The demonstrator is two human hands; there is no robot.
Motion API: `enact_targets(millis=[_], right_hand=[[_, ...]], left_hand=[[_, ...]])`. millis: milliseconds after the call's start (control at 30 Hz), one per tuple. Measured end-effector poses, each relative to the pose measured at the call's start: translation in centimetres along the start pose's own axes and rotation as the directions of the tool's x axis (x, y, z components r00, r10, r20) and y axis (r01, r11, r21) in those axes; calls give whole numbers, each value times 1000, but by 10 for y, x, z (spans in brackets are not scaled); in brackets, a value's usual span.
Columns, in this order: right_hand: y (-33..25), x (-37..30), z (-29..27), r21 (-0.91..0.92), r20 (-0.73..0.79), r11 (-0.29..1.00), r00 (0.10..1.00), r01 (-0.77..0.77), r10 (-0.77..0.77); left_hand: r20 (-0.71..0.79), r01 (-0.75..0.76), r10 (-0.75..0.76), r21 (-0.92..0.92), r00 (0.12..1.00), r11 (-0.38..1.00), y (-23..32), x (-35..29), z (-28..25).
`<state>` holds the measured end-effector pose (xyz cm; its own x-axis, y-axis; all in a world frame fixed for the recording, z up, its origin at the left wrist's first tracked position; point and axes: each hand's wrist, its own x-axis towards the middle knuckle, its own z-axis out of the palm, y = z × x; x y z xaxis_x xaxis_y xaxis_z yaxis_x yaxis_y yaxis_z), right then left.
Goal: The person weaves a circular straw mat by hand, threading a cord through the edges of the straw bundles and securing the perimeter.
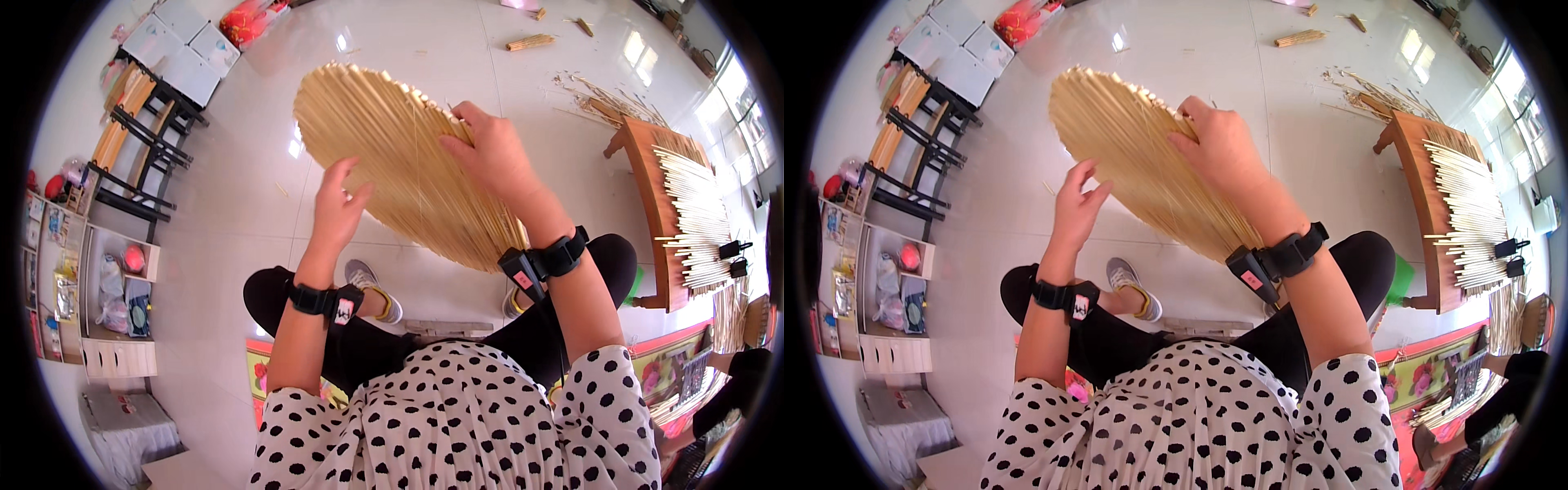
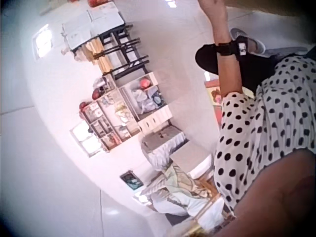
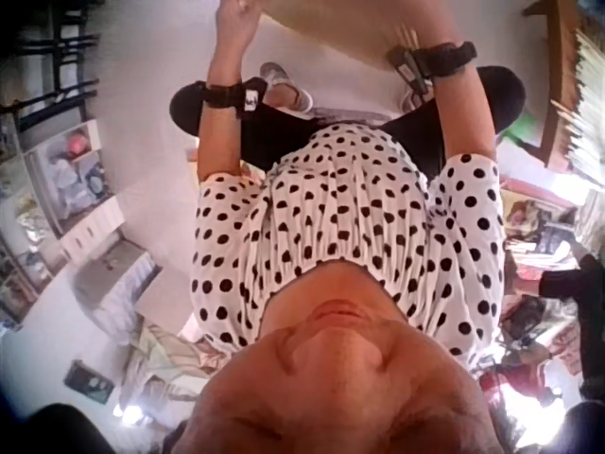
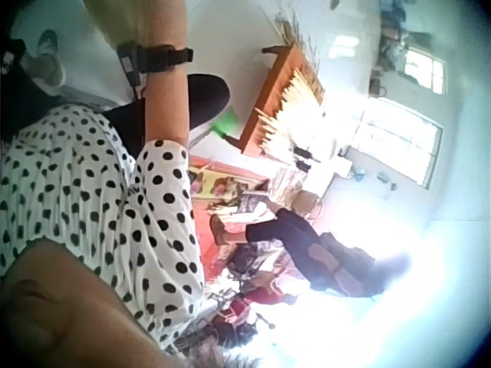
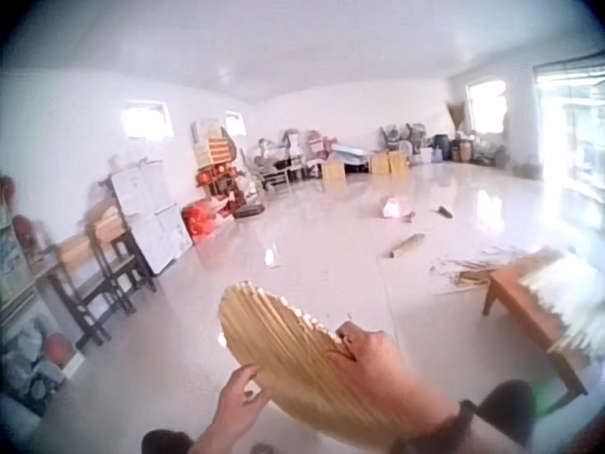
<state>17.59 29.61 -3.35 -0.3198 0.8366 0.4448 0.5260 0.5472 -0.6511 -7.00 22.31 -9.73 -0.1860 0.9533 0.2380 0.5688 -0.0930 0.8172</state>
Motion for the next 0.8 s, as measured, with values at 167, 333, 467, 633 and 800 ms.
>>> enact_targets(millis=[167, 333, 467, 633, 800], right_hand=[[-3, -2, 6, -43, -21, 998, 999, -35, 34], [-5, -4, 14, -60, -58, 998, 998, 13, -16], [-11, -7, 16, -98, -57, 995, 998, -3, -2], [-16, -9, 21, -93, -81, 996, 997, -9, 1], [-26, -11, 31, -101, -105, 994, 994, -28, 18]], left_hand=[[95, 94, -84, -103, 992, 990, -11, 4, 36], [65, 38, -30, -133, 997, 990, -24, 12, 64], [-2, 51, -52, -123, 999, 991, -21, 12, 74], [26, 82, -80, -100, 996, 992, -30, 7, 75], [37, 116, -112, -165, 993, 979, -33, -1, 65]])
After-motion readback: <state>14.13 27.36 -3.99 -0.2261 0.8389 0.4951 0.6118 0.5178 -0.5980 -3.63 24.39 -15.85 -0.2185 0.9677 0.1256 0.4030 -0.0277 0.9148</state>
